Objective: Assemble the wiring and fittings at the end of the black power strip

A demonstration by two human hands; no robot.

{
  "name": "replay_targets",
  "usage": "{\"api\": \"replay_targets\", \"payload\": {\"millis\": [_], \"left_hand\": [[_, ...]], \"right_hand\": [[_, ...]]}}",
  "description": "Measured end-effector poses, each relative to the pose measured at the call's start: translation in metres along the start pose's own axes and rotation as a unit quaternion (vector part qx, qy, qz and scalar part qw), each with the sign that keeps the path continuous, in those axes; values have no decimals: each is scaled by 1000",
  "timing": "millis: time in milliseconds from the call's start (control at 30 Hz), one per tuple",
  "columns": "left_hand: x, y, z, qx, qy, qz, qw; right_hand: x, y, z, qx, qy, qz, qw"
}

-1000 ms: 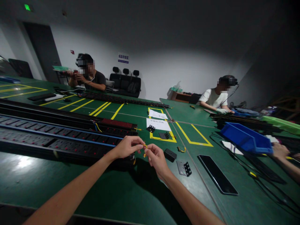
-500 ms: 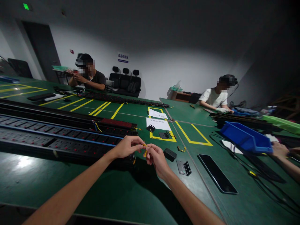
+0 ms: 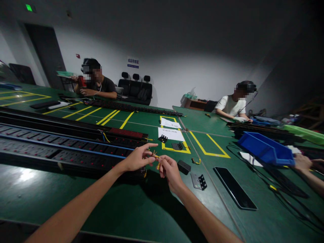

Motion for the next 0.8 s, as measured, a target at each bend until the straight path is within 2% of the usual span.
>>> {"api": "replay_targets", "payload": {"millis": [200, 367, 800], "left_hand": [[2, 2, 1, -3, 34, 18, 999], [5, 5, 1, 26, 74, 28, 997], [11, 7, 1, 28, 86, -1, 996]], "right_hand": [[0, -2, -2, 19, 8, -29, 999], [-3, -5, -5, 38, 1, -44, 998], [-6, -6, -7, 58, -10, -57, 997]]}}
Point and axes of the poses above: each hand's wrist, its own z-axis towards the middle knuckle, its own x-axis out of the back of the hand, y = z × x, the point moved 4 cm from there along z, towards the middle knuckle, and after that the axes turned 9 degrees about -z, right-handed, at the moved point
